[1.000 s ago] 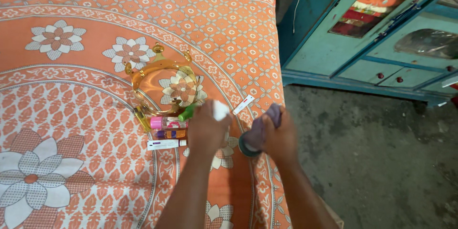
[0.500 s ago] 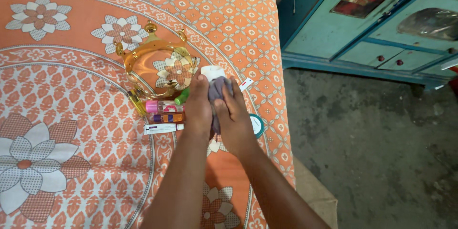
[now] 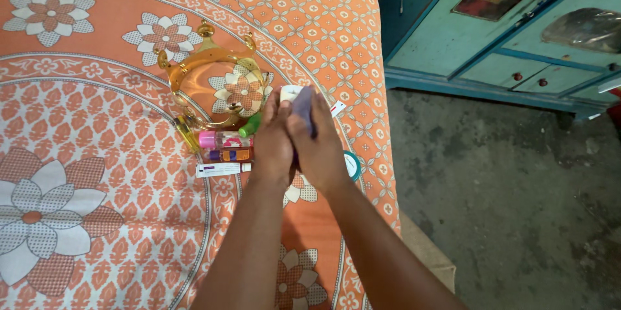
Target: The person wipes several personal care items one by one with a purple cloth while sitting on a bed. They handle a blue bottle, a yellow bottle, a yellow bar of soap, a green tube, and small containers, then place each item on a nearby cabinet.
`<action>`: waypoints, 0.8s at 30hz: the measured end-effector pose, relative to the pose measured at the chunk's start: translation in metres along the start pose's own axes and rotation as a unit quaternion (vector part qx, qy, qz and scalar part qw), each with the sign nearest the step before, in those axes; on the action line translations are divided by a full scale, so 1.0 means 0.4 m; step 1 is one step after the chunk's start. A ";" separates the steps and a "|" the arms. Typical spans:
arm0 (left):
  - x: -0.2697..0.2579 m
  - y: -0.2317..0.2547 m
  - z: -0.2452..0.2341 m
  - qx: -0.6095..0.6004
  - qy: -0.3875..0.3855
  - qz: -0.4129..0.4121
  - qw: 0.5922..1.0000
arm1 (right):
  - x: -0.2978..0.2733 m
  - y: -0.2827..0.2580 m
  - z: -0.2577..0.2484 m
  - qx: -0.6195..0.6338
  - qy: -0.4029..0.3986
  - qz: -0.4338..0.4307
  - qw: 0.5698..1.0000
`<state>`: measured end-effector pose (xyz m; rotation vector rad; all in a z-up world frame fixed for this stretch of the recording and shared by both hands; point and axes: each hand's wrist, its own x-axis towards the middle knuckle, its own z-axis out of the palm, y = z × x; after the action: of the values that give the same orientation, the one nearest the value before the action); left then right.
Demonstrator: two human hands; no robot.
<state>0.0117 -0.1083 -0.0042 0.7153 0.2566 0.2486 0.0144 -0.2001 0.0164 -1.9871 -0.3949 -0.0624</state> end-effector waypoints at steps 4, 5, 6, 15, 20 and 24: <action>0.002 -0.003 -0.018 0.003 -0.003 0.017 1.000 | -0.017 -0.005 -0.012 -0.078 -0.025 -0.083 0.993; 0.003 -0.004 -0.021 0.018 0.008 0.012 1.000 | -0.022 -0.009 -0.015 -0.069 -0.020 -0.065 0.995; 0.006 -0.004 -0.023 0.033 -0.001 0.028 0.999 | -0.025 -0.013 -0.015 -0.060 -0.016 -0.048 0.997; -0.007 0.031 0.025 0.184 -0.027 -0.043 0.982 | 0.025 0.004 -0.103 0.134 0.061 0.212 0.966; -0.020 0.051 0.025 0.480 -0.059 0.071 0.872 | 0.032 0.020 -0.134 0.190 0.000 0.139 0.972; -0.027 0.050 0.017 0.427 -0.096 0.061 0.897 | 0.033 -0.018 -0.140 0.110 -0.079 0.135 0.982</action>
<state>0.0010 -0.1013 0.0158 1.6261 0.1209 0.1741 0.0320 -0.2437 0.0501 -1.8137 -0.2200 0.3010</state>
